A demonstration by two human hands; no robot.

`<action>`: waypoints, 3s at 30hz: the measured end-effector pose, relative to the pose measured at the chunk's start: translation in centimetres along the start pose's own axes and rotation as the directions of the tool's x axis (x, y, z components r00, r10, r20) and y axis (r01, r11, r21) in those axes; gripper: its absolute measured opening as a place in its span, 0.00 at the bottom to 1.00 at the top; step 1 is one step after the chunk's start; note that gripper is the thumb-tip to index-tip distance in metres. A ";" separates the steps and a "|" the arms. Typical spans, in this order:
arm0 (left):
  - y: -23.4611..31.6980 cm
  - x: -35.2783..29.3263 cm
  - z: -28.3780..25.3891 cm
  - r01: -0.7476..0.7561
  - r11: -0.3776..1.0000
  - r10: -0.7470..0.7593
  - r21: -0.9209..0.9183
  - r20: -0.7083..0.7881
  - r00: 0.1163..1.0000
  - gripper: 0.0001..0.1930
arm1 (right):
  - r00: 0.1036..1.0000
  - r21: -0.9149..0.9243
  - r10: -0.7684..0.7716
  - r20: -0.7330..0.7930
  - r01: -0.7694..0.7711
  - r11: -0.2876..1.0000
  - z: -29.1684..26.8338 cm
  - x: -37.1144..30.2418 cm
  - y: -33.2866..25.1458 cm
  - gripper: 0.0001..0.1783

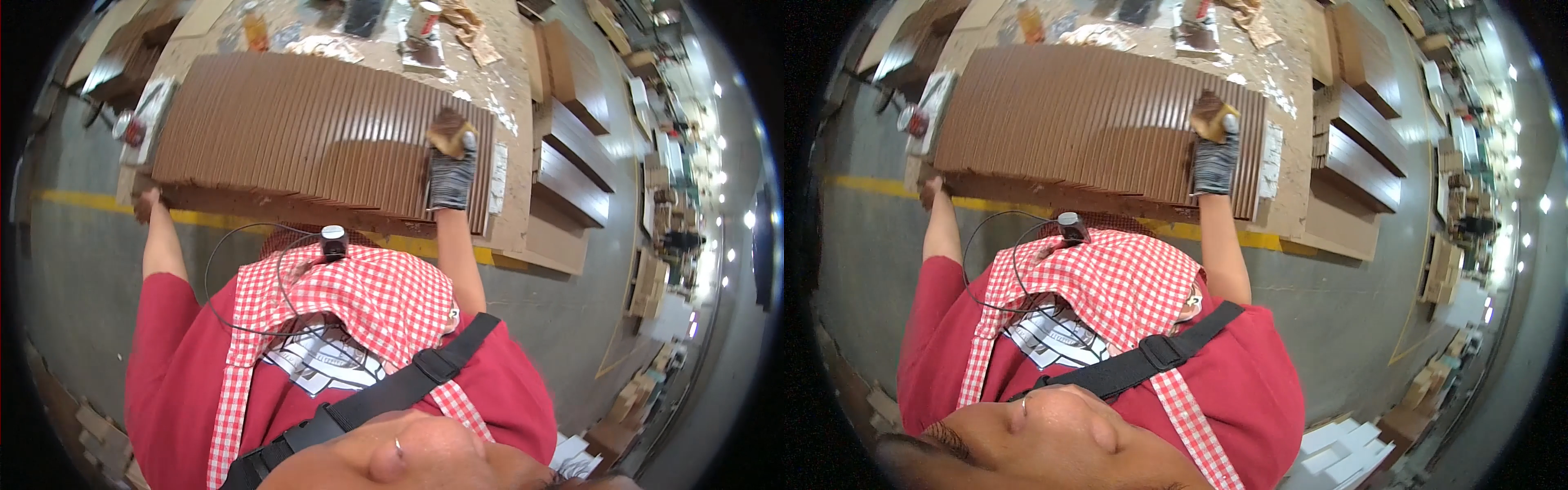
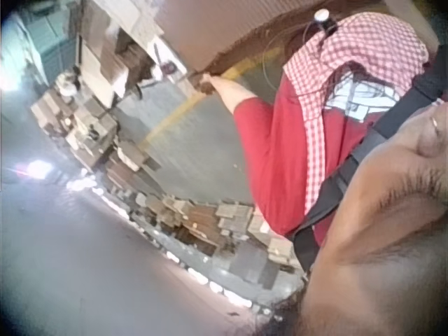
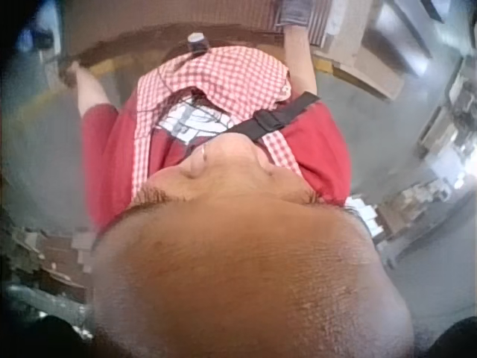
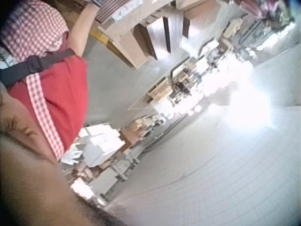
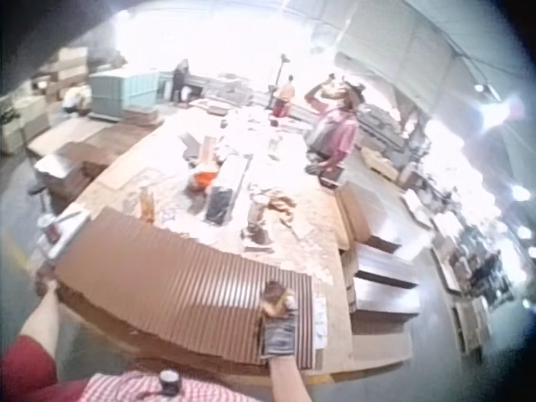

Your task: The person sands the surface of a grooved wooden panel using a hand-held block.

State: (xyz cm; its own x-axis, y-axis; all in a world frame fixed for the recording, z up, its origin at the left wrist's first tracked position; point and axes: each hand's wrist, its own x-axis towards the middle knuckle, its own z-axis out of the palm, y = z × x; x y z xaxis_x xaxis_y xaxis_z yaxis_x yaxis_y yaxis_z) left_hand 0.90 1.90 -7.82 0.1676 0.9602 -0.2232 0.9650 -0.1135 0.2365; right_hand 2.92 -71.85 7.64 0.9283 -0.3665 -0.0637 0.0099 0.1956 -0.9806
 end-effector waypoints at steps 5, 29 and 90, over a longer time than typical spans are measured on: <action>-3.1 -2.6 -2.0 0.081 0.995 -0.085 -0.063 -0.066 0.994 0.37 | 0.992 0.299 0.066 0.108 -0.096 0.949 2.1 1.6 -6.6 0.30; -2.5 -5.7 -3.5 0.023 0.935 -0.092 -0.355 -0.181 0.979 0.31 | 0.720 -0.738 0.171 0.672 0.669 0.084 5.2 -10.3 -8.9 0.15; -2.8 -6.9 -4.5 -0.008 0.944 -0.058 -0.329 -0.190 0.980 0.28 | 0.660 -0.686 0.187 0.728 0.691 0.229 8.3 -12.4 -7.3 0.18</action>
State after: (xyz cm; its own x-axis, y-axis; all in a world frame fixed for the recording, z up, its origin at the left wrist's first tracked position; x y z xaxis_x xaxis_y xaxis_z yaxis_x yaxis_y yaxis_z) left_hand -3.89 -3.25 -2.75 0.0700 0.9962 -0.0525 0.8432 -0.0310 0.5367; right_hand -5.52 -61.16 17.12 0.8850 0.4567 -0.0910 0.3887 -0.8320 -0.3958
